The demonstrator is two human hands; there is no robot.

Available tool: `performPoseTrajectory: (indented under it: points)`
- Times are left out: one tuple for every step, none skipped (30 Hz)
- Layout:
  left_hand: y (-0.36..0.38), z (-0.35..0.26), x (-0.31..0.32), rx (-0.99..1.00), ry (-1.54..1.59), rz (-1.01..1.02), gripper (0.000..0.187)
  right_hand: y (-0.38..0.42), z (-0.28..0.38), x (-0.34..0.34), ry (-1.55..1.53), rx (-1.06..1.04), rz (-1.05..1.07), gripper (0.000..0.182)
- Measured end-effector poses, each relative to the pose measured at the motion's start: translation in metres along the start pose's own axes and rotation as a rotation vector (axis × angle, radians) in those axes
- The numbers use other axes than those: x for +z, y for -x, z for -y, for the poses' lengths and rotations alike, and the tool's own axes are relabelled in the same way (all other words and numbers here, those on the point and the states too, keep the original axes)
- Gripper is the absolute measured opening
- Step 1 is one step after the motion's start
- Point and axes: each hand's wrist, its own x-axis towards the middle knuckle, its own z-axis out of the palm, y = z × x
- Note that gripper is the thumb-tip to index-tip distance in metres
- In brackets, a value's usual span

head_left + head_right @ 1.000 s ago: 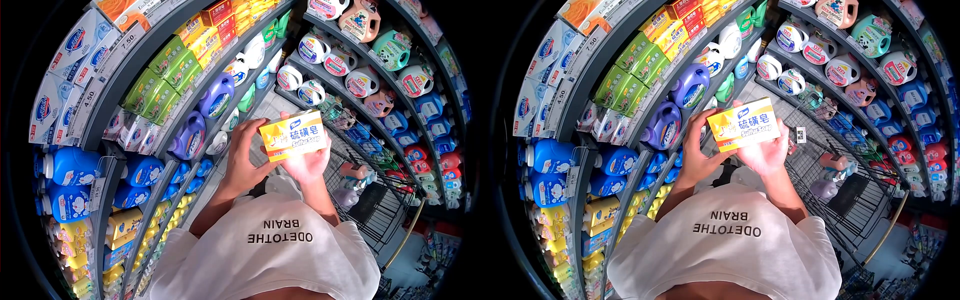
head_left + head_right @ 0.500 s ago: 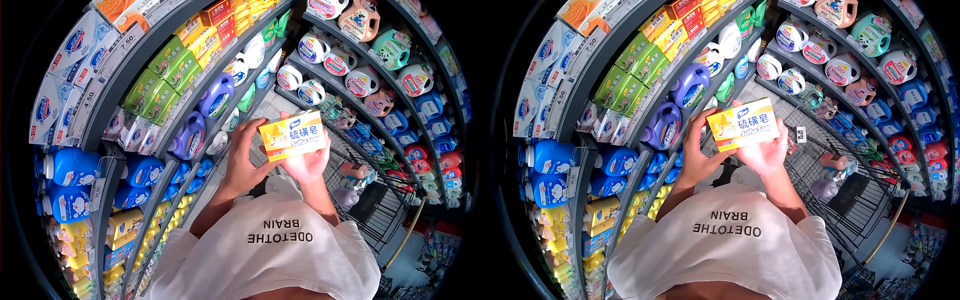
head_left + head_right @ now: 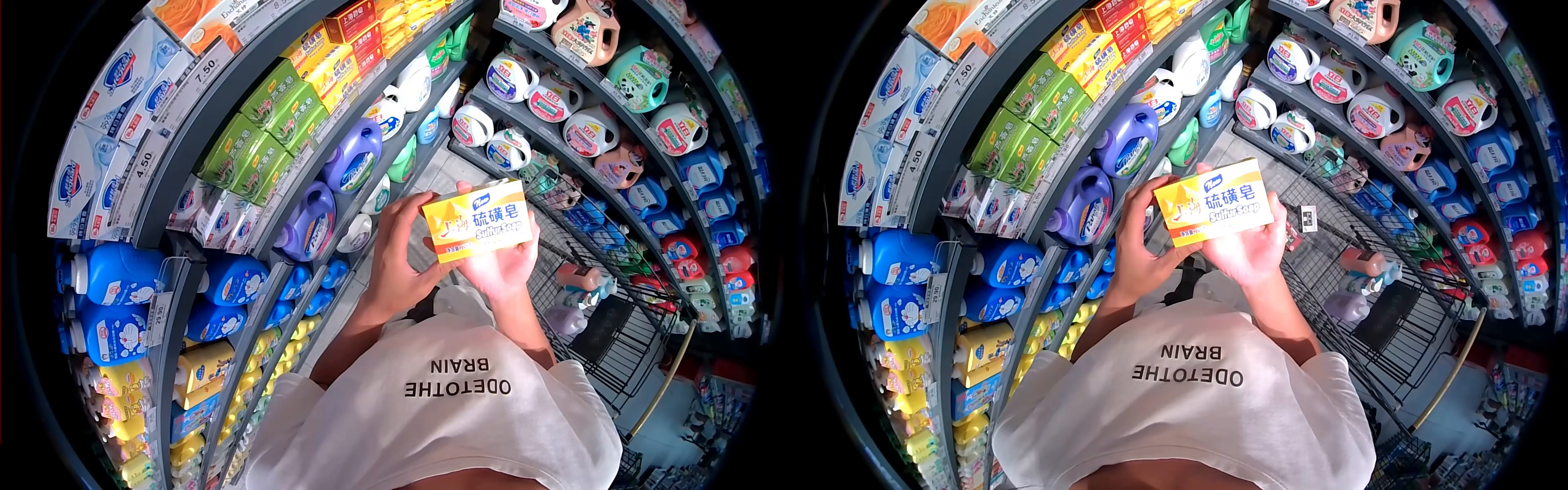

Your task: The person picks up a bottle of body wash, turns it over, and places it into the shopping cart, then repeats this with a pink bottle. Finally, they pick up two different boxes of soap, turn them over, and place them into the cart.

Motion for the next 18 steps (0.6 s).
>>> performPoseTrajectory:
  points:
    - [0.0001, 0.0, 0.0001, -0.002, -0.002, 0.001, 0.074, 0.0001, 0.0002, 0.0004, 0.005, 0.001, -0.004, 0.063]
    - [0.0001, 0.0001, 0.0002, -0.004, -0.004, 0.001, 0.074, 0.0002, 0.0003, 0.0006, 0.011, 0.002, -0.007, 0.063]
    - [0.0001, 0.0001, 0.0001, -0.006, -0.006, 0.0, 0.074, 0.0002, 0.0003, 0.0006, 0.013, 0.004, 0.002, 0.063]
    - [0.0001, 0.0001, 0.0002, -0.005, -0.006, 0.0, 0.074, 0.0003, 0.0004, 0.0005, 0.014, 0.007, 0.012, 0.063]
    - [0.0001, 0.0002, 0.0003, -0.005, -0.005, 0.0, 0.073, 0.0004, 0.0005, 0.0004, 0.016, 0.01, 0.021, 0.063]
    - [0.0001, 0.0002, 0.0003, -0.004, -0.005, 0.0, 0.073, 0.0004, 0.0006, 0.0005, 0.016, 0.016, 0.036, 0.063]
    - [0.0002, 0.0002, 0.0004, -0.005, -0.006, 0.001, 0.073, 0.0004, 0.0008, 0.0008, 0.016, 0.022, 0.052, 0.062]
    - [0.0003, 0.0003, 0.0004, -0.006, -0.006, 0.002, 0.073, 0.0004, 0.001, 0.0011, 0.016, 0.027, 0.067, 0.062]
    - [0.0005, 0.0004, 0.0003, -0.006, -0.007, 0.003, 0.073, 0.0004, 0.0009, 0.0015, 0.013, 0.023, 0.063, 0.062]
    - [0.0005, 0.0003, 0.0004, -0.007, -0.006, 0.003, 0.074, 0.0003, 0.0009, 0.002, 0.009, 0.018, 0.06, 0.062]
    - [0.0006, 0.0002, 0.0005, -0.007, -0.006, 0.004, 0.074, 0.0003, 0.0009, 0.0025, 0.006, 0.013, 0.057, 0.062]
    - [0.0006, 0.0001, 0.0006, -0.008, -0.006, 0.005, 0.074, 0.0004, 0.0012, 0.0027, -0.016, 0.021, 0.071, 0.069]
    - [0.0006, 0.0001, 0.0007, -0.009, -0.005, 0.005, 0.074, 0.0006, 0.0016, 0.0029, -0.038, 0.029, 0.086, 0.076]
    - [0.0006, 0.0, 0.0008, -0.01, -0.004, 0.006, 0.074, 0.0007, 0.0019, 0.0031, -0.061, 0.038, 0.101, 0.083]
    - [0.0006, -0.0001, 0.0008, -0.01, -0.003, 0.006, 0.074, 0.0008, 0.0019, 0.0032, -0.062, 0.04, 0.106, 0.083]
    - [0.0005, 0.0, 0.0009, -0.011, -0.004, 0.007, 0.074, 0.0008, 0.002, 0.0033, -0.064, 0.042, 0.11, 0.083]
    - [0.0005, 0.0, 0.0009, -0.012, -0.004, 0.007, 0.074, 0.001, 0.0019, 0.0033, -0.066, 0.045, 0.114, 0.083]
    - [0.0004, 0.0, 0.0009, -0.013, -0.005, 0.007, 0.074, 0.0012, 0.002, 0.0033, -0.063, 0.04, 0.101, 0.083]
